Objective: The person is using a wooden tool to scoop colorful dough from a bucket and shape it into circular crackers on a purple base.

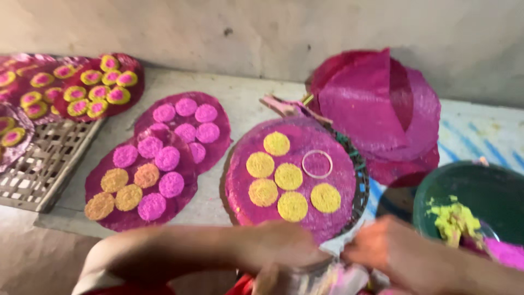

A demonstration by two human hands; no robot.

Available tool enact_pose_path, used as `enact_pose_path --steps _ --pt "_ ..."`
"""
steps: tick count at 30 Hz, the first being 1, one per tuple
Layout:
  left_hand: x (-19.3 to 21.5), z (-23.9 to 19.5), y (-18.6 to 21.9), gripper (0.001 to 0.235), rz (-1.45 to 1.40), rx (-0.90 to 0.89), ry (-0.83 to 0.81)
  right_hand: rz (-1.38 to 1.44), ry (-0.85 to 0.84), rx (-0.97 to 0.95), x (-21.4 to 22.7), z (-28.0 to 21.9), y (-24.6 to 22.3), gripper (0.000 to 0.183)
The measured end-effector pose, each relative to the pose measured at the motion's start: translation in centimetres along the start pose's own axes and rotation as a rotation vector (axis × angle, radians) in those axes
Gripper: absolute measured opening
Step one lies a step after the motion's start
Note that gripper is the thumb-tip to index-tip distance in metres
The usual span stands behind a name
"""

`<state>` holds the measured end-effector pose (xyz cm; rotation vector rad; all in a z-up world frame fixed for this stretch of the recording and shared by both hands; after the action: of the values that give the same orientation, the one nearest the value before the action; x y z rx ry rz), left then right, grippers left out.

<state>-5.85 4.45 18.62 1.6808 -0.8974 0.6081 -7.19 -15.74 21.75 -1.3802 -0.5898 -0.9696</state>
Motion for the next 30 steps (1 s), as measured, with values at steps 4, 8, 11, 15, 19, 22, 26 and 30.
enact_pose_path --steps 4,8,11,15,19,22,26,30 --pt "-1.8 -1.3 2.1 0.036 -0.002 0.187 -0.072 0.438 -0.120 -0.179 -7.5 -0.5 0.7 0.019" --pt "-4.6 -2.0 -0.2 0.048 -0.047 0.276 -0.014 0.605 -0.290 -0.431 -10.7 -3.3 1.3 0.019" --pt "-7.1 -3.3 -5.1 0.044 -0.272 0.285 0.144 0.286 -0.225 -0.439 -9.1 -6.8 0.3 0.017" --pt "-9.1 -5.1 -14.7 0.038 -1.086 0.318 0.307 -0.106 0.229 -0.346 -3.8 -12.4 -3.0 0.016" --pt "-11.8 1.0 -17.0 0.039 -1.621 0.093 -0.029 -1.024 0.217 -0.535 -1.6 -15.8 -4.0 0.028" --pt "-13.1 11.2 -13.7 0.036 -1.610 -0.075 -0.052 -1.112 0.195 -0.520 -0.9 -17.0 -4.6 0.025" --pt "-13.6 18.9 -9.4 0.032 -1.663 0.047 0.090 -1.011 0.419 -0.695 -0.6 -18.8 -6.7 0.042" --pt "-10.1 20.4 -7.1 0.045 -1.292 0.189 0.205 -0.955 0.628 -0.651 -2.1 -21.1 -11.5 0.035"
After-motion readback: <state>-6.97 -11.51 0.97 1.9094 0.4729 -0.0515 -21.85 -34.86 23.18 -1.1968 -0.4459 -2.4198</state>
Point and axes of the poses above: each hand's wrist, its own z-axis towards the middle knuckle, its own x-axis out of the back of the hand, y = z × x, the point moved 4 cm from there along z, towards the middle knuckle, and after that the axes turned 11 degrees about -y, right-handed, at the moved point
